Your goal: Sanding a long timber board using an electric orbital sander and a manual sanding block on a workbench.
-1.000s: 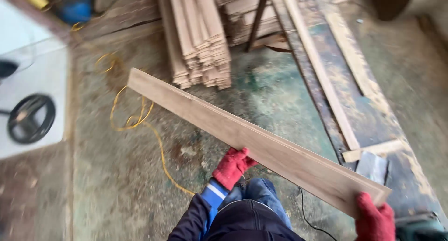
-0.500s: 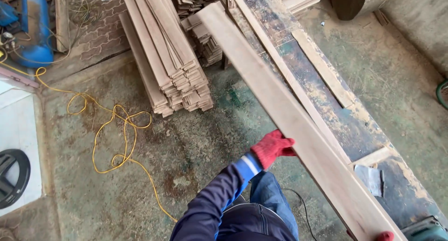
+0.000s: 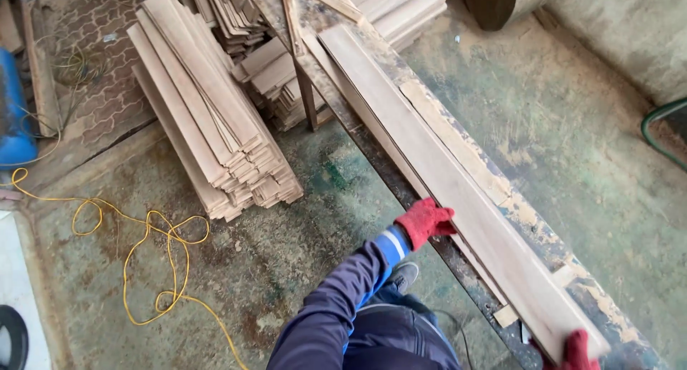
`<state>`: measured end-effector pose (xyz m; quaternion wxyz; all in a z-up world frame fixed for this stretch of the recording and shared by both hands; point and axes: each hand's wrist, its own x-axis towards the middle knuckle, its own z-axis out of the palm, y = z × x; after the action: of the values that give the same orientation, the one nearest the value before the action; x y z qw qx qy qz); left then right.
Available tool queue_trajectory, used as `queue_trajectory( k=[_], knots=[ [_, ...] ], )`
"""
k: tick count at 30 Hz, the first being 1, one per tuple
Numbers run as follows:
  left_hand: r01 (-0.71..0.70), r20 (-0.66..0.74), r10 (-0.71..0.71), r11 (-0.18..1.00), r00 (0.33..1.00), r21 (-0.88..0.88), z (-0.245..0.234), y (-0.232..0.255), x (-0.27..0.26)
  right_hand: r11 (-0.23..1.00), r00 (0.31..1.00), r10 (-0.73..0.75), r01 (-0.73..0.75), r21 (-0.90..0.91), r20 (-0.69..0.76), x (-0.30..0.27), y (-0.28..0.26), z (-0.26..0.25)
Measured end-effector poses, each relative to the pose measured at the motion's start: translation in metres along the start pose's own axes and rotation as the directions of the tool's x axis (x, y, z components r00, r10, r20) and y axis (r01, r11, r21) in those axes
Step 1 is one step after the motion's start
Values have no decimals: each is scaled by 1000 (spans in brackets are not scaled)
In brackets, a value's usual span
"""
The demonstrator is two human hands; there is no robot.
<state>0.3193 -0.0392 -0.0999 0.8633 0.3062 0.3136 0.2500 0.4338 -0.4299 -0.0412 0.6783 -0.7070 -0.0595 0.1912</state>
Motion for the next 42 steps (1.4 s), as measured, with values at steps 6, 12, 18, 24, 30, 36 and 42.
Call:
queue_trajectory(
  k=[6, 12, 18, 24, 30, 36, 42],
  knots=[
    [72, -140, -45, 979, 989, 191, 30, 80, -16, 914, 996, -84, 79, -398, 3, 88, 64, 46],
    [-171, 416, -85, 824, 905, 541, -34, 106, 13, 968, 998, -35, 49, -246, 60, 94, 44, 97],
    [-318, -22, 351, 872, 936, 371, -114, 133, 57, 878, 998, 54, -53, -475, -11, 103, 65, 102],
    [-225, 256, 625, -130, 737, 966, -20, 180, 57, 768, 997, 74, -53, -638, 6, 100, 59, 108],
    [-135, 365, 372, -519, 853, 844, -23, 200, 104, 493, 967, -253, 112, -863, -20, 95, 26, 159],
    [-129, 485, 355, -687, 799, 715, -30, 242, 123, 560, 976, -217, 141, -817, 19, 92, -28, 280],
    [-133, 359, 94, -818, 929, 559, -34, 256, 142, 474, 964, -251, 44, -879, -87, 110, 3, 297]
  ],
)
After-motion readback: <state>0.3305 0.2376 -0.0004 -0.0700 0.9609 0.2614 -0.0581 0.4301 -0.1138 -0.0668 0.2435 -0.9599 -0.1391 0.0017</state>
